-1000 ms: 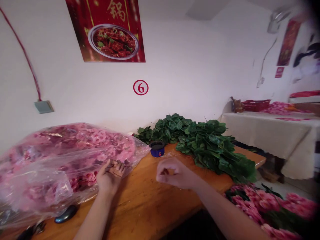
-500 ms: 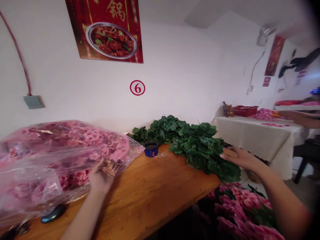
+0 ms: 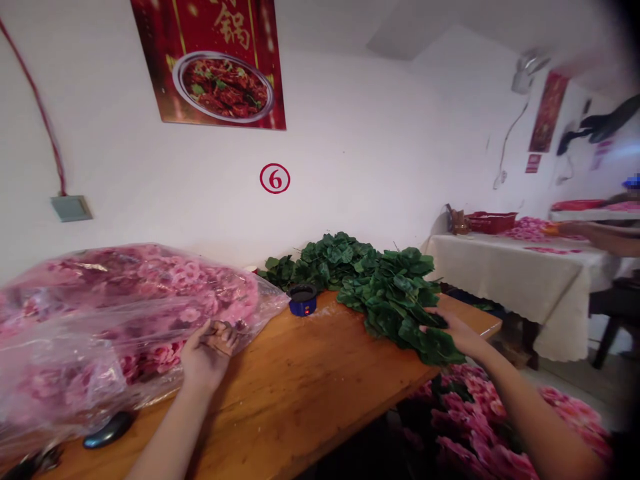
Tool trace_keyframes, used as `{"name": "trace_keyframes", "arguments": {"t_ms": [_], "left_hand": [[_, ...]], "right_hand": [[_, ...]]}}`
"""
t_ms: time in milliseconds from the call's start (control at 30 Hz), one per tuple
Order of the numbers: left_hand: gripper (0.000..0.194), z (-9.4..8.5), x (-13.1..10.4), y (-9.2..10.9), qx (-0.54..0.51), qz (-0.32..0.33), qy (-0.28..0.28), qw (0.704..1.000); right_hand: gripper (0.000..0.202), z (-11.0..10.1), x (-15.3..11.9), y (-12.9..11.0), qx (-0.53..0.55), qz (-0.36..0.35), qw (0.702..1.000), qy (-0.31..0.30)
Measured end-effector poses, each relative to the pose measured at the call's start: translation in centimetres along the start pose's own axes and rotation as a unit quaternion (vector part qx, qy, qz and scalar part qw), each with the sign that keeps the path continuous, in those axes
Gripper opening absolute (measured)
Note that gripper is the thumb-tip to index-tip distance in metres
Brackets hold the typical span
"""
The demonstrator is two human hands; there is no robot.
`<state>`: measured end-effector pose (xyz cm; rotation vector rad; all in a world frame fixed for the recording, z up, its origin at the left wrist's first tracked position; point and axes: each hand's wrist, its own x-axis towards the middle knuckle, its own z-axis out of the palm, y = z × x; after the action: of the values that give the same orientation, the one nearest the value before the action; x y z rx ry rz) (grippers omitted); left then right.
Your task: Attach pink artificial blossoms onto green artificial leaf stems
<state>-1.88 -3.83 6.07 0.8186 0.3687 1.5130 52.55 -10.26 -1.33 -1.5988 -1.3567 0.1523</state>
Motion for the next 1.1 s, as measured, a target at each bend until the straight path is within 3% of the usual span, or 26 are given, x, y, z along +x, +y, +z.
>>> {"name": "trace_keyframes", "arguments": {"t_ms": [100,367,533,800,1100], "left_hand": [[0.02,-0.1,0.0,0.0,-0.003,0.002,0.003,1.0],[0.023,-0.1,0.0,0.0,0.002,0.001,-0.001,1.0],[0.024,-0.1,0.0,0.0,0.002,0.004,-0.004,1.0],[0.026,0.1,-0.2,0.1,0.011,0.007,-0.023,1.0],[0.027,0.1,-0.2,0.1,0.008,0.009,-0.028,1.0]], "right_hand": [[0.062,0.2,0.3,1.1,-0.012,0.003,0.998,-0.068],[0.062,2.6,0.3,2.7,-0.058,0.001,0.998,-0.019],[0.056,5.3,-0.3,1.2,-0.12,-0.003,0.992,0.029],[0.048,9.1,-1.1,-2.2,-0.195,-0.01,0.979,0.058],[0.048,12.2,-1.7,-5.2,-0.227,0.037,0.971,0.063]]}}
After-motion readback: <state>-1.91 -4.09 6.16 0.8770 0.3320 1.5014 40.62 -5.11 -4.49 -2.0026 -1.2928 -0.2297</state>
